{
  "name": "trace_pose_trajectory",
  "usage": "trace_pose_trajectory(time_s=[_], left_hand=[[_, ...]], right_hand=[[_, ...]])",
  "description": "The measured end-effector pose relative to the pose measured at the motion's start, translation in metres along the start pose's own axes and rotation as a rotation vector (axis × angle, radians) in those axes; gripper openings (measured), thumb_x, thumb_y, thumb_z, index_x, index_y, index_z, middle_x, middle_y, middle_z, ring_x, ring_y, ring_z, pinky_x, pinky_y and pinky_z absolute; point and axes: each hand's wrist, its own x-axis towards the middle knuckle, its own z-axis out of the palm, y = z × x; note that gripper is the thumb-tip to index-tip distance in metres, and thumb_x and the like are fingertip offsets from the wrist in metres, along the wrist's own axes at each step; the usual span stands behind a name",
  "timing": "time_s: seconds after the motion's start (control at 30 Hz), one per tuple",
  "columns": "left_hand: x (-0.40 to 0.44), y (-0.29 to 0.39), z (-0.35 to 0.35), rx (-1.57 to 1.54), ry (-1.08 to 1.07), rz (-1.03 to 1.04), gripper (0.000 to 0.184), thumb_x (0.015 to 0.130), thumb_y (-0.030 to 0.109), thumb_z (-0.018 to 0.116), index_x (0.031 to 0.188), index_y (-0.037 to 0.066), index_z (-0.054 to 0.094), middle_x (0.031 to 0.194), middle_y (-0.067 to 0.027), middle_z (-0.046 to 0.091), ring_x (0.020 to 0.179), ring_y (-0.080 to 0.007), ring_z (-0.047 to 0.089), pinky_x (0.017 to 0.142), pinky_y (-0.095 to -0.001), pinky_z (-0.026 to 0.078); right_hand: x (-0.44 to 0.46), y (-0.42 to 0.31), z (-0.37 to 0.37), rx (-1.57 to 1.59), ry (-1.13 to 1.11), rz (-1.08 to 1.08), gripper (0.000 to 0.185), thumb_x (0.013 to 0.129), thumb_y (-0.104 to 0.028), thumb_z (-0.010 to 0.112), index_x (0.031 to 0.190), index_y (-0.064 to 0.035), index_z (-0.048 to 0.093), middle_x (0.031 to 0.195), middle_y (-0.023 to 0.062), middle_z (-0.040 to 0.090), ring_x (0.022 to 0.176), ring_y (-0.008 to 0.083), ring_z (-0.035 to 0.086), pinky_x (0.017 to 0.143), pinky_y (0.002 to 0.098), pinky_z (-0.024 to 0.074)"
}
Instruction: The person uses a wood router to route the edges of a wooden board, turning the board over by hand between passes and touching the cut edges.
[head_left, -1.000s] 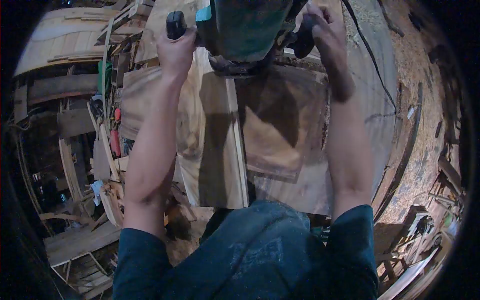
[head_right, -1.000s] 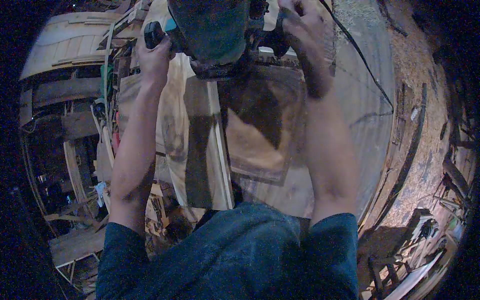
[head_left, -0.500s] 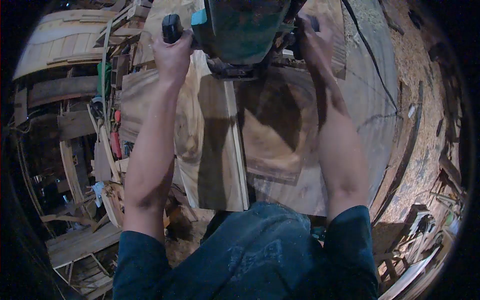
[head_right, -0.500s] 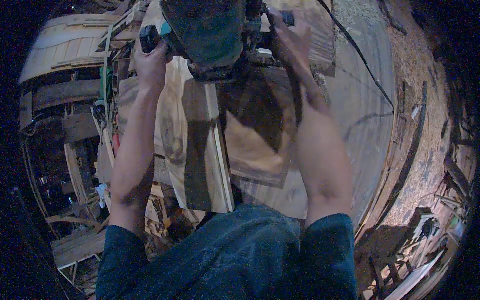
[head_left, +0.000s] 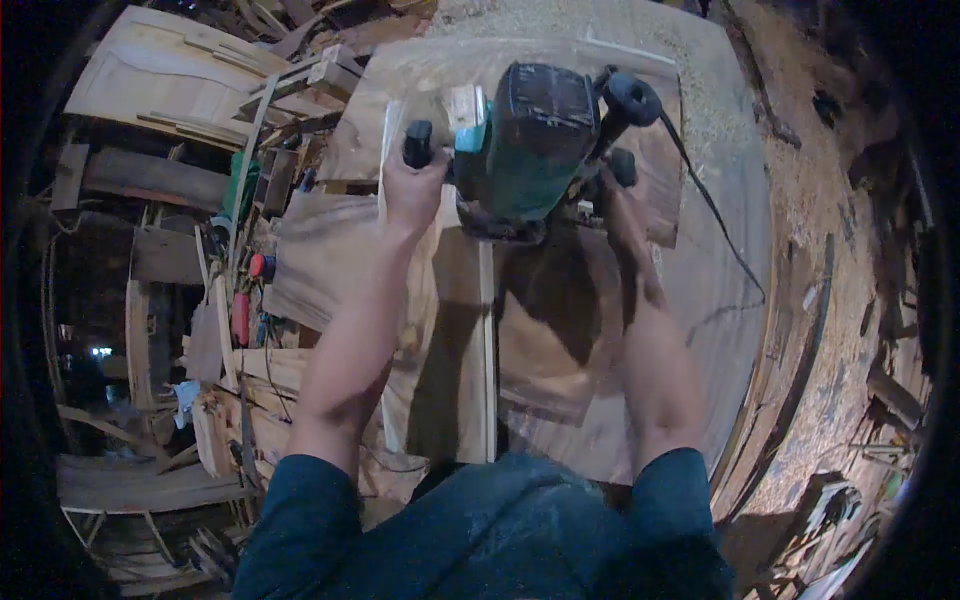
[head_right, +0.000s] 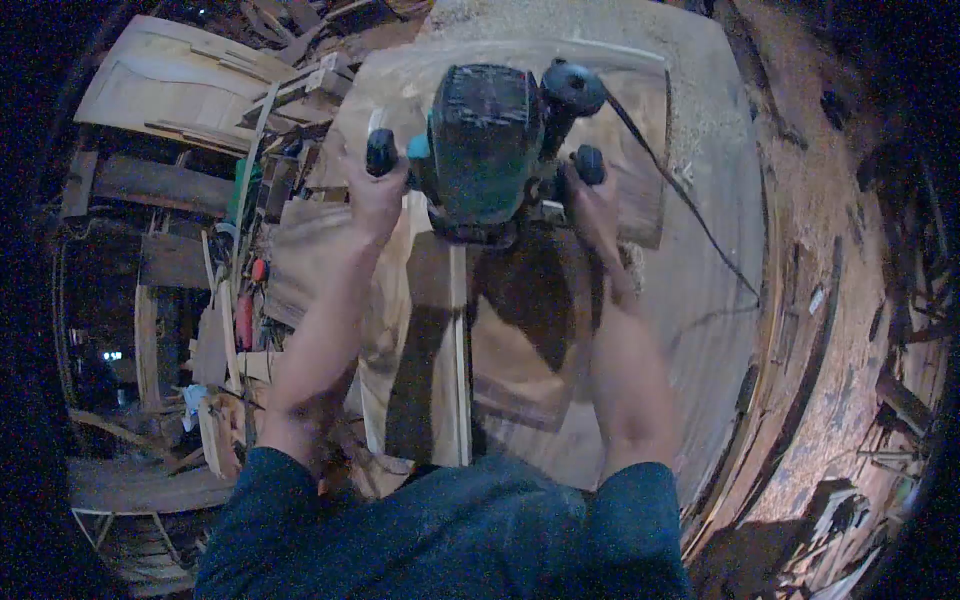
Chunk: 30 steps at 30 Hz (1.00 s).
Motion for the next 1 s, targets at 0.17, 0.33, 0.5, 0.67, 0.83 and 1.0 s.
trace_pose_trajectory(time_s=[0.17, 0.33, 0.5, 0.67, 0.83, 1.0], left_hand=[[0.006, -0.001, 0.002, 0.150, 0.051, -0.004, 0.025, 0.078, 0.004, 0.070, 0.102, -0.001, 0.065, 0.084, -0.0048, 0.064, 0.076, -0.0148, 0.061, 0.072, -0.0322, 0.051], [0.003, 0.007, 0.002, 0.364, -0.081, -0.082, 0.035, 0.077, 0.004, 0.069, 0.111, -0.001, 0.062, 0.093, -0.0048, 0.063, 0.085, -0.0159, 0.061, 0.078, -0.0307, 0.051], [-0.064, 0.080, 0.029, 0.083, -0.055, -0.143, 0.048, 0.073, 0.020, 0.074, 0.112, -0.001, 0.057, 0.096, -0.0145, 0.062, 0.090, -0.0222, 0.061, 0.078, -0.0386, 0.050], [-0.103, 0.103, 0.018, -0.017, -0.184, -0.361, 0.056, 0.078, 0.028, 0.072, 0.122, 0.000, 0.052, 0.109, -0.0201, 0.059, 0.101, -0.0278, 0.059, 0.084, -0.0413, 0.049], [-0.157, 0.069, 0.022, -0.022, -0.112, -0.358, 0.058, 0.084, 0.032, 0.068, 0.129, 0.001, 0.047, 0.122, -0.0257, 0.054, 0.114, -0.0321, 0.055, 0.093, -0.0432, 0.045], [-0.302, 0.000, -0.016, 0.740, -0.299, 0.131, 0.072, 0.089, 0.031, 0.059, 0.149, 0.005, 0.028, 0.148, -0.0268, 0.033, 0.133, -0.0407, 0.041, 0.111, -0.0511, 0.031]], right_hand=[[-0.008, -0.026, 0.004, 0.057, -0.010, -0.011, 0.041, 0.086, -0.029, 0.074, 0.111, 0.0004, 0.061, 0.097, 0.0089, 0.065, 0.084, 0.0195, 0.062, 0.073, 0.0337, 0.0501], [-0.023, -0.040, -0.012, 0.054, -0.075, -0.030, 0.026, 0.091, -0.029, 0.063, 0.102, -0.0047, 0.066, 0.083, 0.0076, 0.065, 0.073, 0.0146, 0.058, 0.067, 0.0296, 0.0462], [-0.035, -0.034, -0.039, -0.027, -0.157, -0.066, 0.026, 0.091, -0.029, 0.063, 0.100, -0.0049, 0.066, 0.081, 0.0073, 0.065, 0.070, 0.0148, 0.058, 0.065, 0.0296, 0.0460], [-0.037, -0.043, -0.026, -0.145, -0.218, -0.090, 0.026, 0.090, -0.029, 0.063, 0.098, -0.0050, 0.065, 0.079, 0.0069, 0.064, 0.067, 0.0150, 0.057, 0.062, 0.0297, 0.0459], [-0.049, -0.054, -0.016, -0.243, -0.201, -0.091, 0.025, 0.090, -0.030, 0.063, 0.096, -0.0051, 0.065, 0.077, 0.0065, 0.064, 0.064, 0.0151, 0.057, 0.059, 0.0298, 0.0457], [-0.053, -0.054, -0.026, -0.276, -0.190, -0.103, 0.025, 0.090, -0.030, 0.062, 0.095, -0.0052, 0.065, 0.076, 0.0062, 0.063, 0.061, 0.0153, 0.056, 0.057, 0.0298, 0.0455]])
